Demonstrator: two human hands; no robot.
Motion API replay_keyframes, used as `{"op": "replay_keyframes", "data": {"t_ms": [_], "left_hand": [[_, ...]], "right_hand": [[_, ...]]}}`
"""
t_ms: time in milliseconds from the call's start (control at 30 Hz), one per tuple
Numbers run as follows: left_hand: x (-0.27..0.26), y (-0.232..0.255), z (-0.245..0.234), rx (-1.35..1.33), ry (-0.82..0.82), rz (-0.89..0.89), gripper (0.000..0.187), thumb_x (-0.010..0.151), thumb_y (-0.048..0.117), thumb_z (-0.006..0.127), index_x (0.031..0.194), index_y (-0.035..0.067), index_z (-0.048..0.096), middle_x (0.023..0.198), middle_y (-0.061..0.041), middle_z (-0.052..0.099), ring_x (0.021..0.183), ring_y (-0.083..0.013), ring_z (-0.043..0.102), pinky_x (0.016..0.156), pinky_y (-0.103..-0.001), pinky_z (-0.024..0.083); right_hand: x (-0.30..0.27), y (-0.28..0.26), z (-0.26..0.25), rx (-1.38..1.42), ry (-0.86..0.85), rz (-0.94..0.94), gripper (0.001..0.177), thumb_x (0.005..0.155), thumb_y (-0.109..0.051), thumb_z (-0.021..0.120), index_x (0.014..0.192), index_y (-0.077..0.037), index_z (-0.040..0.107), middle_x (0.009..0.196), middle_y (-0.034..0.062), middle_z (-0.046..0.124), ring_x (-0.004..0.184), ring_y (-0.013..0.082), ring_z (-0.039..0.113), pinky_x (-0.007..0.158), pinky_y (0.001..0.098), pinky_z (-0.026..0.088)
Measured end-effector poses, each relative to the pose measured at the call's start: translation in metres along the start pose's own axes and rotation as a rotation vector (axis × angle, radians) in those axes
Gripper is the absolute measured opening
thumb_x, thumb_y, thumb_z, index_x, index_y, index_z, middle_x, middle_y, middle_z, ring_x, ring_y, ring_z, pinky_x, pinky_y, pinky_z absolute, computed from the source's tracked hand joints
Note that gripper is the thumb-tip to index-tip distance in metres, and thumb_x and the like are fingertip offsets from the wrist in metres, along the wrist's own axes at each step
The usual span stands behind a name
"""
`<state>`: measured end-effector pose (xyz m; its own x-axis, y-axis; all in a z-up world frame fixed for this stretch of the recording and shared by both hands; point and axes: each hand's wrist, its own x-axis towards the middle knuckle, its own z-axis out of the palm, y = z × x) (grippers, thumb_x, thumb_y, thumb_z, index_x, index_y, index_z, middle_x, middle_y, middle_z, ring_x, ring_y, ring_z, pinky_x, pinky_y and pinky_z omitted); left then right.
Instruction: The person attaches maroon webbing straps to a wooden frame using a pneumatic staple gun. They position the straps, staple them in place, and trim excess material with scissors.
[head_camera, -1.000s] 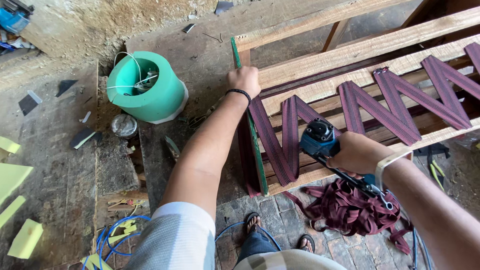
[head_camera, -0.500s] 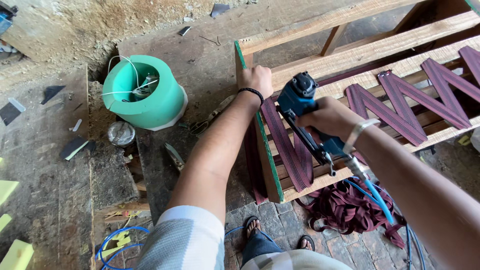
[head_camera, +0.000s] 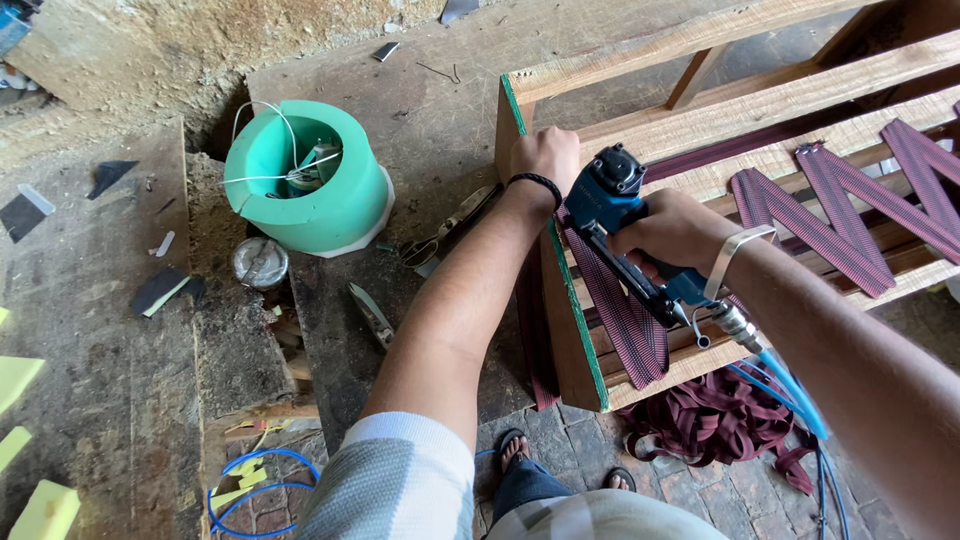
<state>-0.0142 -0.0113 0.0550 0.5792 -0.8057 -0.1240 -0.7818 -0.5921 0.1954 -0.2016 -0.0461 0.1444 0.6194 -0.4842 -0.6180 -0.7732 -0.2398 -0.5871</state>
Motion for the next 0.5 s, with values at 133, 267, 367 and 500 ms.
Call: {"op": "replay_keyframes", "data": {"t_ms": [133, 267, 367, 500], "left_hand": [[-0.002, -0.005, -0.001, -0.033, 0.027, 0.018, 0.015, 0.095, 0.022, 0.066, 0.094, 0.012, 0.076, 0.098, -0.013, 0.076, 0.090, -0.0245, 0.075, 0.078, -0.037, 0.062], [-0.001, -0.002, -0.003, -0.040, -0.003, -0.001, 0.015, 0.091, 0.023, 0.068, 0.096, 0.011, 0.076, 0.099, -0.014, 0.076, 0.091, -0.0258, 0.075, 0.081, -0.038, 0.061], [-0.001, -0.004, -0.005, -0.040, -0.023, -0.028, 0.015, 0.089, 0.021, 0.068, 0.098, 0.011, 0.076, 0.099, -0.014, 0.076, 0.091, -0.0261, 0.075, 0.083, -0.039, 0.062], [0.000, -0.001, -0.004, -0.037, -0.017, -0.060, 0.016, 0.087, 0.019, 0.068, 0.097, 0.010, 0.076, 0.101, -0.015, 0.075, 0.094, -0.0272, 0.075, 0.086, -0.040, 0.061]], "right_hand": [[-0.001, -0.004, 0.007, 0.013, -0.008, -0.023, 0.016, 0.082, -0.009, 0.076, 0.077, 0.006, 0.071, 0.063, 0.0118, 0.065, 0.049, 0.0205, 0.061, 0.046, 0.0357, 0.050], [-0.006, 0.004, -0.003, -0.024, 0.007, -0.005, 0.017, 0.083, -0.012, 0.077, 0.077, 0.002, 0.071, 0.065, 0.0103, 0.065, 0.052, 0.0195, 0.062, 0.049, 0.0335, 0.052], [-0.010, 0.016, -0.018, -0.002, 0.017, -0.002, 0.017, 0.082, -0.014, 0.078, 0.077, 0.001, 0.070, 0.064, 0.0103, 0.064, 0.051, 0.0204, 0.060, 0.049, 0.0349, 0.051], [-0.003, 0.031, -0.023, 0.008, -0.055, -0.054, 0.014, 0.080, -0.013, 0.077, 0.077, -0.001, 0.071, 0.064, 0.0104, 0.065, 0.051, 0.0205, 0.061, 0.049, 0.0370, 0.051]]}}
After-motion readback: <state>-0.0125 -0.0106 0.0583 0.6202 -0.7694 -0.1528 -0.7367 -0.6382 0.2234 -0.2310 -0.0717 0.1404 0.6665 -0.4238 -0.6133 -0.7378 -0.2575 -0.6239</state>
